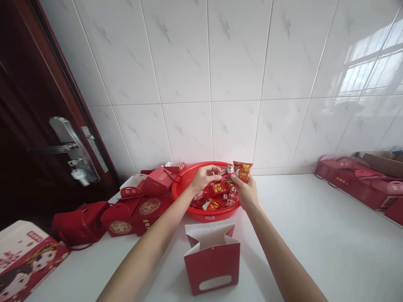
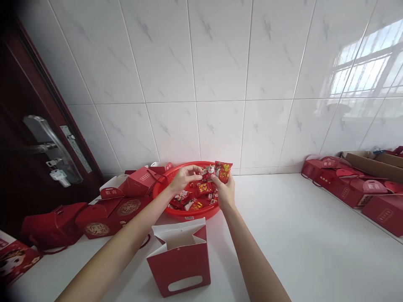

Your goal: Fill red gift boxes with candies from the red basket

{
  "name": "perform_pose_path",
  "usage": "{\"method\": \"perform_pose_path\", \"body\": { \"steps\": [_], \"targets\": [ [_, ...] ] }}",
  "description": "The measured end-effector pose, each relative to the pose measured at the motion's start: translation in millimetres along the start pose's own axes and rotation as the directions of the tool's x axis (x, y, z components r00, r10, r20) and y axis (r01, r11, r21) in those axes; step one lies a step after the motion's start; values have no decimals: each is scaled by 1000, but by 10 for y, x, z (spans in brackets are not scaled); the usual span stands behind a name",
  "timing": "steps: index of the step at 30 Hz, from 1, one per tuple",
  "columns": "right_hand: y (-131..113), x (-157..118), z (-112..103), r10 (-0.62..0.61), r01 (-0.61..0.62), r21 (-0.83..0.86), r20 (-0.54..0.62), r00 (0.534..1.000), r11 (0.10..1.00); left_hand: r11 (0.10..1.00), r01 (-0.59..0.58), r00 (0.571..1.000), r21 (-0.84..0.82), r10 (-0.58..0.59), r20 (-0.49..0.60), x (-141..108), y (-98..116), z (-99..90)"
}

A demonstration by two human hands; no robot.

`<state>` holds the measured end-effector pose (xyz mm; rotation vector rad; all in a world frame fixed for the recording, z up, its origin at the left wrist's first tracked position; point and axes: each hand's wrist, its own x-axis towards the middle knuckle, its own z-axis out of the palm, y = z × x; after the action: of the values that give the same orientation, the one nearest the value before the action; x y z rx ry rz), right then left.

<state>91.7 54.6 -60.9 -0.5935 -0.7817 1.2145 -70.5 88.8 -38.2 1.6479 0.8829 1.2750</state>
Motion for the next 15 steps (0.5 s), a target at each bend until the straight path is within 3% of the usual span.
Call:
{"method": "perform_pose_path", "body": {
  "steps": [8, 11, 13, 15],
  "targets": [
    [-40, -76, 56, 59, -59, -8, 125, 990, 998, 997, 37, 995, 62, -42, 89, -191, 147, -158],
    [1, -78, 45, 36, -33, -33, 95, 995, 999, 973, 125, 981, 196, -151, 125, -211, 123, -286],
    [26, -65, 29, -7, 9, -38, 48, 999, 999, 874, 202, 921, 441, -323, 219, -217, 65, -336],
    [40, -51, 13, -35, 35, -40, 11, 999, 999, 666, 156, 801, 730, -517, 300, -223, -13, -332]
  ]
}}
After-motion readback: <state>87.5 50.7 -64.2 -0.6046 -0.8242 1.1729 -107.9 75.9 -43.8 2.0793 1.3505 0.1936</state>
